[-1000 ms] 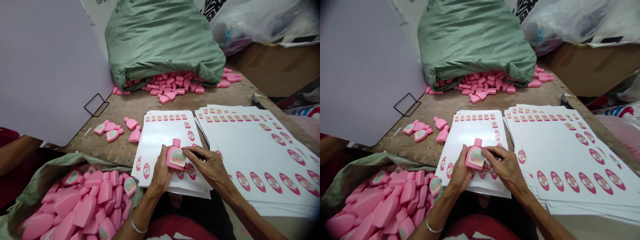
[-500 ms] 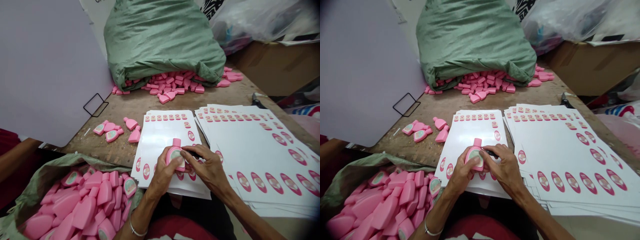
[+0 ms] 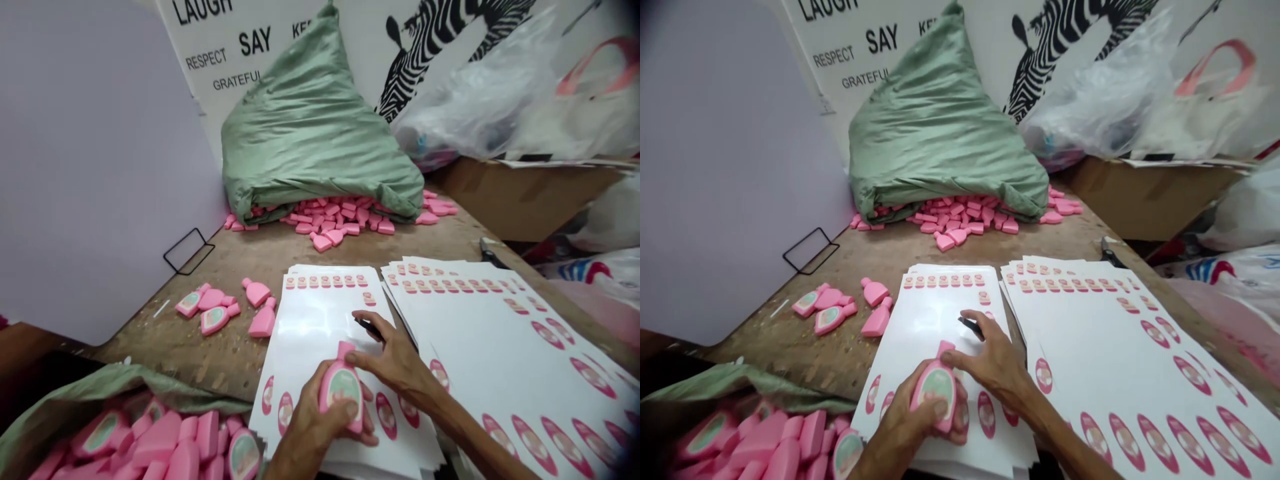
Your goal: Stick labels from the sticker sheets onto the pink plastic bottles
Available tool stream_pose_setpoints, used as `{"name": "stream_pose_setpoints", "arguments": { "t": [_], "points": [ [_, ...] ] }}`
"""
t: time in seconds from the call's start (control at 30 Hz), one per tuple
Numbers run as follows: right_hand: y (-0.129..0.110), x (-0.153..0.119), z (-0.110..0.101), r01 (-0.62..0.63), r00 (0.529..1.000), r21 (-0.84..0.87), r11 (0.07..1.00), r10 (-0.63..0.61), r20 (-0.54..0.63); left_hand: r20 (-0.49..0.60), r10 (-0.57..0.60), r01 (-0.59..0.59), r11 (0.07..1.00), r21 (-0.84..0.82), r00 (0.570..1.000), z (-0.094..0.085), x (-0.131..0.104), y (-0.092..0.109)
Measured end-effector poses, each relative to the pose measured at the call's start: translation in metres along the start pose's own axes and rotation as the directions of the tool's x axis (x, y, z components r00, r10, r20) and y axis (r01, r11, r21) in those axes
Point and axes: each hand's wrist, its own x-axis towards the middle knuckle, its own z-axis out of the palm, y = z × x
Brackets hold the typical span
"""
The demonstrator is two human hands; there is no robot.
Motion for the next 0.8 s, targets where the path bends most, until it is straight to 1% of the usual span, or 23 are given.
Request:
{"name": "stream_pose_setpoints", "arguments": {
  "t": [0.07,0.1,0.13,0.17,0.2,0.23,0.27,0.3,0.33,0.37,0.4,0.43,0.47,0.5,0.53,0.57,0.6,0.63,0.67,0.7,0.73,0.77,0.8],
  "points": [
    [0.004,0.028,-0.012,0.039,0.999,-0.066,0.997,-0.037,0.030,-0.079,0.004,-0.003,1.000,0.009,0.997,-0.014,0.001,0.003],
    [0.005,0.046,-0.018,0.069,0.997,-0.103,0.992,-0.066,0.032,-0.151,0.016,-0.011,0.999,0.032,0.988,-0.022,0.002,0.005],
    [0.006,0.066,-0.022,0.095,0.995,-0.152,0.984,-0.093,0.023,-0.243,0.037,-0.019,0.997,0.076,0.969,-0.032,0.003,0.008],
    [0.006,0.089,-0.023,0.107,0.994,-0.225,0.968,-0.108,0.005,-0.350,0.075,-0.024,0.989,0.147,0.934,-0.043,0.004,0.011],
    [0.005,0.112,-0.022,0.106,0.993,-0.310,0.945,-0.116,-0.014,-0.462,0.140,-0.021,0.967,0.253,0.876,-0.055,0.005,0.013],
    [0.004,0.136,-0.019,0.091,0.993,-0.395,0.914,-0.114,-0.035,-0.556,0.228,-0.005,0.927,0.374,0.799,-0.067,0.005,0.015],
    [0.003,0.159,-0.013,0.065,0.994,-0.467,0.882,-0.101,-0.052,-0.620,0.322,0.026,0.875,0.484,0.716,-0.080,0.006,0.017],
    [0.002,0.181,-0.006,0.039,0.994,-0.512,0.858,-0.086,-0.068,-0.657,0.404,0.057,0.825,0.563,0.637,-0.093,0.007,0.018],
    [0.001,0.201,0.003,0.014,0.994,-0.541,0.841,-0.071,-0.084,-0.672,0.468,0.085,0.782,0.618,0.574,-0.106,0.007,0.018],
    [-0.001,0.219,0.011,-0.005,0.993,-0.553,0.833,-0.061,-0.101,-0.667,0.514,0.112,0.742,0.661,0.540,-0.118,0.007,0.017],
    [-0.001,0.234,0.019,-0.020,0.992,-0.559,0.829,-0.055,-0.117,-0.645,0.554,0.137,0.693,0.707,0.526,-0.129,0.008,0.016],
    [-0.002,0.247,0.026,-0.037,0.990,-0.568,0.822,-0.047,-0.132,-0.606,0.606,0.165,0.624,0.764,0.515,-0.139,0.009,0.016],
    [-0.003,0.256,0.031,-0.052,0.989,-0.577,0.815,-0.038,-0.142,-0.550,0.677,0.204,0.524,0.827,0.489,-0.146,0.009,0.015],
    [-0.004,0.262,0.033,-0.064,0.989,-0.583,0.810,-0.027,-0.147,-0.477,0.757,0.248,0.408,0.879,0.446,-0.151,0.009,0.015],
    [-0.005,0.264,0.034,-0.074,0.989,-0.588,0.805,-0.015,-0.146,-0.396,0.831,0.286,0.299,0.910,0.391,-0.152,0.009,0.017],
    [-0.006,0.262,0.034,-0.082,0.990,-0.593,0.801,-0.002,-0.140,-0.319,0.887,0.304,0.219,0.927,0.333,-0.150,0.008,0.018],
    [-0.007,0.255,0.032,-0.089,0.991,-0.598,0.796,0.012,-0.131,-0.260,0.921,0.293,0.173,0.940,0.291,-0.145,0.008,0.021],
    [-0.010,0.243,0.030,-0.087,0.993,-0.604,0.792,0.019,-0.119,-0.233,0.931,0.251,0.163,0.954,0.282,-0.137,0.007,0.023],
    [-0.013,0.227,0.027,-0.065,0.995,-0.608,0.791,0.007,-0.097,-0.235,0.920,0.171,0.189,0.967,0.314,-0.126,0.007,0.026],
    [-0.017,0.206,0.025,-0.033,0.997,-0.608,0.794,-0.015,-0.075,-0.272,0.883,0.080,0.262,0.962,0.382,-0.114,0.008,0.027],
    [-0.022,0.182,0.023,0.028,0.997,-0.600,0.800,-0.066,-0.042,-0.340,0.817,0.020,0.374,0.927,0.466,-0.101,0.010,0.028],
    [-0.029,0.154,0.021,0.111,0.990,-0.571,0.813,-0.138,-0.004,-0.392,0.729,-0.020,0.485,0.874,0.561,-0.087,0.012,0.028],
    [-0.035,0.124,0.020,0.159,0.983,-0.543,0.825,-0.186,0.005,-0.416,0.648,-0.052,0.576,0.816,0.638,-0.072,0.015,0.026]
  ]
}}
